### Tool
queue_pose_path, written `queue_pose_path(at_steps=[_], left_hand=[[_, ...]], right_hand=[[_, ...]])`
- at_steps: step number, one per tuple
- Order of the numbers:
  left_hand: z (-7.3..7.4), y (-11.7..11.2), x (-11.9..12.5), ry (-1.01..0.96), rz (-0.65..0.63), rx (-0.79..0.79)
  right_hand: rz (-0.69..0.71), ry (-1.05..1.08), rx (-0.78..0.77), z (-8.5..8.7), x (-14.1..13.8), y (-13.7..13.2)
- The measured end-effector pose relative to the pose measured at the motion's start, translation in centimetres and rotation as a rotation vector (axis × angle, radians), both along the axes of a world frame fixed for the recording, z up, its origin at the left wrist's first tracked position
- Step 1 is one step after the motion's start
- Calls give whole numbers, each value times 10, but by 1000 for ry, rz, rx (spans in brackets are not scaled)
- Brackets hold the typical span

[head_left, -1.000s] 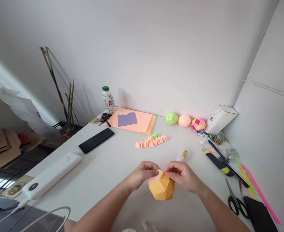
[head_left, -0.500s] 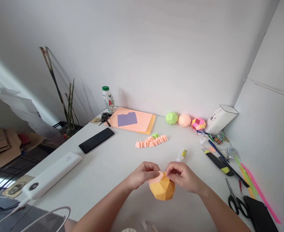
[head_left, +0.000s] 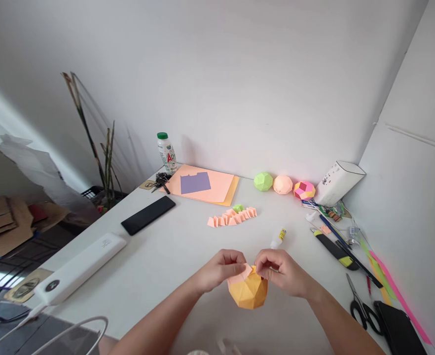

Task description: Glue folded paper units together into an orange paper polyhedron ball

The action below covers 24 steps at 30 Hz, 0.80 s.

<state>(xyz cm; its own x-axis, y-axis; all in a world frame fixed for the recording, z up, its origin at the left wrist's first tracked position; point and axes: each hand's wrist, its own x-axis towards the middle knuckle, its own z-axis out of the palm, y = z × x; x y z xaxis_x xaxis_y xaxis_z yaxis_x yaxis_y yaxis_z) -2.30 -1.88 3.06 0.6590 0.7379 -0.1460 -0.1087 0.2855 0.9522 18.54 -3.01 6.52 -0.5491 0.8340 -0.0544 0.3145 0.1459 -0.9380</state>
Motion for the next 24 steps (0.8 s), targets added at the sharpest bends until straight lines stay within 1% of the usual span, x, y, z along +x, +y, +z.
queue_pose_path(at_steps=[7,12,18,24], left_hand=[[1,0,1,1,5,-45],[0,0,0,-23,-24,-35],[2,-2,0,-16,-54,-22],[1,-3,1,-29,-46,-25]], right_hand=[[25,26,-22,1,1,1],[22,26,-64,1,-1,0],[-44,30,-142,-6,-5,-1],[-125,114,-212,-12,-10,-1]])
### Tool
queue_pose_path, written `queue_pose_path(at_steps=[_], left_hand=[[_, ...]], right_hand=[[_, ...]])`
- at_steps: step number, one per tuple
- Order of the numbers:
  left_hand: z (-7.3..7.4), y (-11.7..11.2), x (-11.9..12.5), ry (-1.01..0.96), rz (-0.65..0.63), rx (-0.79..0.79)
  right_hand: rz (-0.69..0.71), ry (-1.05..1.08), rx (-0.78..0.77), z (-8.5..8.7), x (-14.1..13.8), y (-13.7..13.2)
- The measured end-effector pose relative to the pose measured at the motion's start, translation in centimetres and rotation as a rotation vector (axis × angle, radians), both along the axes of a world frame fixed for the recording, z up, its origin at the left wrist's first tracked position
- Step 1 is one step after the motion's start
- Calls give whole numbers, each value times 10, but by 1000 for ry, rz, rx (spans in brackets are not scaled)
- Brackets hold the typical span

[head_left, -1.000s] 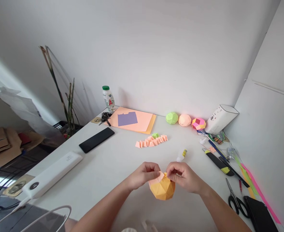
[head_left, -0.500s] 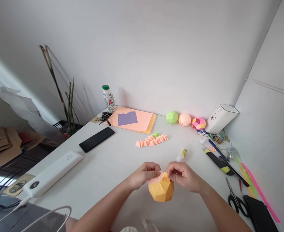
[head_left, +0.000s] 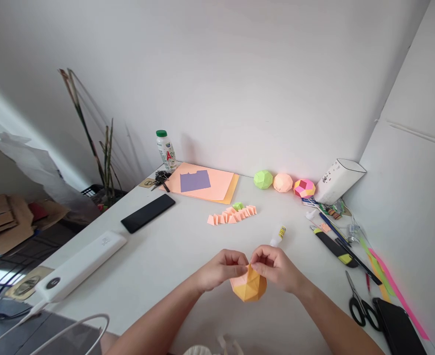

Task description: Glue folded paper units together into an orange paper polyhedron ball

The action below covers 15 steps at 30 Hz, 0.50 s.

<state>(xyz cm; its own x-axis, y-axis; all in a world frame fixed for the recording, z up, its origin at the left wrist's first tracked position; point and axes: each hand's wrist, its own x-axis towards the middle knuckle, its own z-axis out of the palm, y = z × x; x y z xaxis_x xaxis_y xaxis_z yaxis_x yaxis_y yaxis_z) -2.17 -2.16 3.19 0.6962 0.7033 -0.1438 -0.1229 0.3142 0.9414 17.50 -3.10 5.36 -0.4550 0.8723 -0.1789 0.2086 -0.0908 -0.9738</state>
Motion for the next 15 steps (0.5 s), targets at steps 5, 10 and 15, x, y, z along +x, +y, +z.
queue_pose_path(at_steps=[5,10,15], left_hand=[[-1,1,-1,-15,17,-15],[-1,1,0,-23,20,-32],[0,0,1,-29,33,-56]], right_hand=[[-62,29,0,0,-3,-1],[-69,43,-3,0,-3,-3],[-59,48,-1,-1,-3,-2]])
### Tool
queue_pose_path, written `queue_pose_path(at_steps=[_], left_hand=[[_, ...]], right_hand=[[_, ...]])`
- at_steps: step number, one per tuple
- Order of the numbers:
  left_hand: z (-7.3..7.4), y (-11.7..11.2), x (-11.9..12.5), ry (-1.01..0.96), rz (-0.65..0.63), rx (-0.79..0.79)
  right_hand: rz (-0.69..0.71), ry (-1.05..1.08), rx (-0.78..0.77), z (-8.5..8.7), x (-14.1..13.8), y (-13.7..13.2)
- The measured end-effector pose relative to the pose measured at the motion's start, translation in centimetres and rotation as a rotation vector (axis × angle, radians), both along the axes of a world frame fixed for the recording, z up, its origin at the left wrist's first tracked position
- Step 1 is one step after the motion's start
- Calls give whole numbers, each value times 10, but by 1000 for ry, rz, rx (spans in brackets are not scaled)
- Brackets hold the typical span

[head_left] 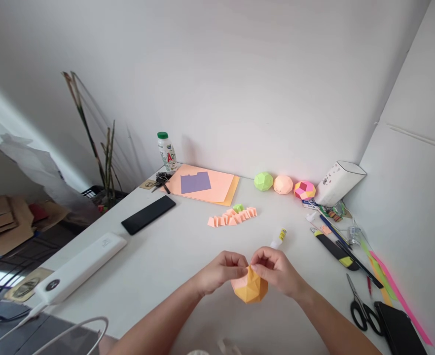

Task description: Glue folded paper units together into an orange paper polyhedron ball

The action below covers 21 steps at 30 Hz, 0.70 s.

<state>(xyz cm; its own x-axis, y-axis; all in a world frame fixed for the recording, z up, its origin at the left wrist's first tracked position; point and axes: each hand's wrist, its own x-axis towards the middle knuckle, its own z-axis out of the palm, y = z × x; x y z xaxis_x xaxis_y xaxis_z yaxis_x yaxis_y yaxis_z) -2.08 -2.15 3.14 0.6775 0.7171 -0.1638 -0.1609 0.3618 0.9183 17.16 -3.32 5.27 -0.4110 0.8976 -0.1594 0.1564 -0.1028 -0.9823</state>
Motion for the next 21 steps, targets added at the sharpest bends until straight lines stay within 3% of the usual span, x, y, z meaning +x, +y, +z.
queue_pose_path(at_steps=[21], left_hand=[[-1,-1,2,27,31,-6]], right_hand=[[11,53,-38,-4,-1,3]])
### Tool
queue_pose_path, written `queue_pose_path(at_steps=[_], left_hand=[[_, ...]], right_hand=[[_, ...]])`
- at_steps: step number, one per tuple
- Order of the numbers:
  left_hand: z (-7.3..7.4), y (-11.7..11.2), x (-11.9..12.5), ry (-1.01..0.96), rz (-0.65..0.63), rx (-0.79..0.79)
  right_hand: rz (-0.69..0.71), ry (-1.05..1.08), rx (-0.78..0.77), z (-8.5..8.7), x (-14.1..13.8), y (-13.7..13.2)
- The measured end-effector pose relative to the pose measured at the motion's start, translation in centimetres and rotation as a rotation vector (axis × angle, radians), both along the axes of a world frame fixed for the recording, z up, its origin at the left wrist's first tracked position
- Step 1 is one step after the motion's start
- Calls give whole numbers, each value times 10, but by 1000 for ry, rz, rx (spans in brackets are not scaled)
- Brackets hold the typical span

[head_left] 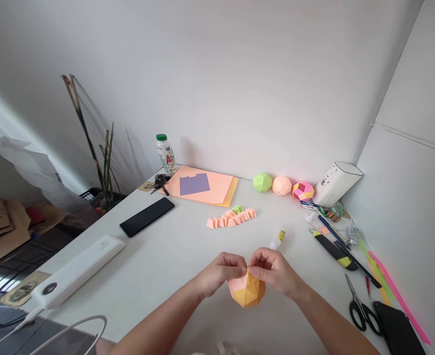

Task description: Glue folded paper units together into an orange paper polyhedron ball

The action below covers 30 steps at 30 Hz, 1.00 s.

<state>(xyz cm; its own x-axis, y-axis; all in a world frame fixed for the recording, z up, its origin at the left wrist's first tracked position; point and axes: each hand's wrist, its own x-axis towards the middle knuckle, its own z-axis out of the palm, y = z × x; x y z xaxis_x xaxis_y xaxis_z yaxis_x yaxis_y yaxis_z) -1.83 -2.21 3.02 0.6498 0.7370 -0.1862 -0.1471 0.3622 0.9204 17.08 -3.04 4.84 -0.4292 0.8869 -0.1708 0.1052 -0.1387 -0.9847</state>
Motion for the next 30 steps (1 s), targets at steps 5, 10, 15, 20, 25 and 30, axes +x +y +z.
queue_pose_path(at_steps=[5,10,15,20,25,30], left_hand=[[-2,-1,1,13,-2,13],[-1,-1,0,25,-24,46],[-5,0,0,29,-70,54],[-6,-2,3,69,-45,44],[-2,-1,2,50,-53,49],[-1,0,0,50,-51,73]], right_hand=[[16,8,-26,1,0,-1],[-16,25,-14,-3,0,0],[-63,23,-20,-4,-5,-3],[-10,3,-36,1,-9,-8],[32,-27,-27,1,-6,-7],[23,-46,-4,0,-4,-6]])
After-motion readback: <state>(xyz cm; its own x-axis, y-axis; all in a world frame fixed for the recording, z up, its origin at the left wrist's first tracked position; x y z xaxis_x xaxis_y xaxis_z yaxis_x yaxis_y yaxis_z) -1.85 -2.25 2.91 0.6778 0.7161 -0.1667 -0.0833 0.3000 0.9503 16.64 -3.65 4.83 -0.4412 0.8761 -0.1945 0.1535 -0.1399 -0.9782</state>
